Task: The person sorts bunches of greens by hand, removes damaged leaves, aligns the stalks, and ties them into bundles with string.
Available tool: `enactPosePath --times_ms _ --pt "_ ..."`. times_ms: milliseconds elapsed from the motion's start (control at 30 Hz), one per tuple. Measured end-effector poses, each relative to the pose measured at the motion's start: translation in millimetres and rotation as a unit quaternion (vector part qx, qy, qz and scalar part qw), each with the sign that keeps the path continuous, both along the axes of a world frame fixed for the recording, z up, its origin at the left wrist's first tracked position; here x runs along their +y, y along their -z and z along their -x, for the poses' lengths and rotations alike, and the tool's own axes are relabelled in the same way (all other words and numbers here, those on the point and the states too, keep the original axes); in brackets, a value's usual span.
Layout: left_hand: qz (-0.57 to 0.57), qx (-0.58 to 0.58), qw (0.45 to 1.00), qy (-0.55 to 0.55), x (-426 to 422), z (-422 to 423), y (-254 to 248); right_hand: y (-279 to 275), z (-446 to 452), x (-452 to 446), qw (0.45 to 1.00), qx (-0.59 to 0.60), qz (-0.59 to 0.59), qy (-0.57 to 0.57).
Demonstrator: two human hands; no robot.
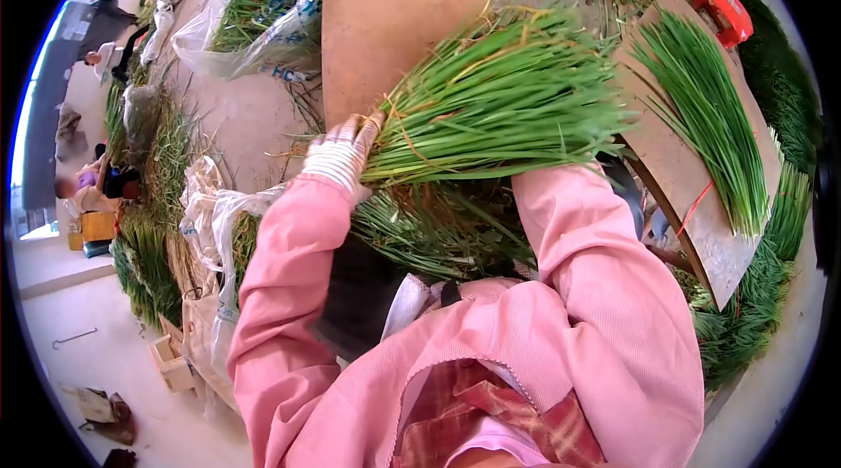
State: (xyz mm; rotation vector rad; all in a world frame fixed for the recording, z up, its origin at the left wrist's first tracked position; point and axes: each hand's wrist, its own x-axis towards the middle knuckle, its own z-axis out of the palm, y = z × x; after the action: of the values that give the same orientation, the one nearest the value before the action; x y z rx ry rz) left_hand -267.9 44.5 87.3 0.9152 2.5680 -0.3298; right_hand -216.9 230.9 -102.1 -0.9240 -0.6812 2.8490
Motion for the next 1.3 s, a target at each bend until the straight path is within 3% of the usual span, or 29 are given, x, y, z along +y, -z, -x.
enactPosePath --times_ms 67,133,200,267,333,433,467,533,600,767,933,1000,1033,1067,1133,1167,1233,1300 --pt "0.089 -0.001 0.996 -0.01 16 3 -31 0 1 0 1.0 0.003 0.004 0.0" --pt "0.083 0.034 0.996 0.003 37 -12 -46 1 0 -1 1.0 0.004 0.006 0.0" --pt "-0.103 0.082 0.988 0.074 65 -34 -50 2 3 -1 1.0 0.006 0.006 0.001" --pt "-0.125 0.081 0.982 0.12 102 -59 -30 4 7 -1 1.0 0.014 0.003 -0.001" --pt "-0.169 0.219 0.944 0.18 123 -70 34 3 16 5 1.0 0.027 0.005 -0.004" --pt "-0.19 0.221 0.945 0.148 140 -55 50 -6 25 7 0.999 0.04 0.023 -0.009" --pt "-0.148 0.228 0.954 0.122 139 -49 47 -9 31 8 0.998 0.05 0.03 -0.007" --pt "-0.194 0.22 0.955 0.038 138 -39 16 -24 38 10 0.996 0.073 0.046 0.0" --pt "-0.287 0.205 0.936 -0.004 135 -22 17 -41 51 13 0.992 0.111 0.066 0.003" --pt "-0.453 0.149 0.879 0.001 108 14 -34 -138 97 12 0.952 0.278 0.125 -0.011" --pt "-0.576 0.134 0.805 0.043 57 52 -99 -285 103 -3 0.834 0.509 0.194 -0.093" --pt "-0.629 0.063 0.773 0.05 37 62 -112 -335 59 -2 0.795 0.577 0.137 -0.127" --pt "-0.661 -0.005 0.75 0.04 30 66 -111 -326 67 2 0.795 0.577 0.138 -0.129" --pt "-0.688 -0.074 0.721 0.03 25 71 -106 -311 85 11 0.818 0.54 -0.049 -0.191" --pt "-0.664 -0.12 0.738 -0.018 17 73 -85 -309 62 17 0.75 0.532 -0.329 -0.215" --pt "-0.705 -0.169 0.688 0.029 21 71 -68 -311 54 14 0.726 0.546 -0.363 -0.211" --pt "-0.703 -0.466 0.536 0.045 46 62 -72 -309 49 1 0.697 0.531 -0.461 -0.139" --pt "-0.661 -0.688 0.266 0.137 60 84 -57 -316 51 -14 0.712 0.489 -0.498 -0.082"
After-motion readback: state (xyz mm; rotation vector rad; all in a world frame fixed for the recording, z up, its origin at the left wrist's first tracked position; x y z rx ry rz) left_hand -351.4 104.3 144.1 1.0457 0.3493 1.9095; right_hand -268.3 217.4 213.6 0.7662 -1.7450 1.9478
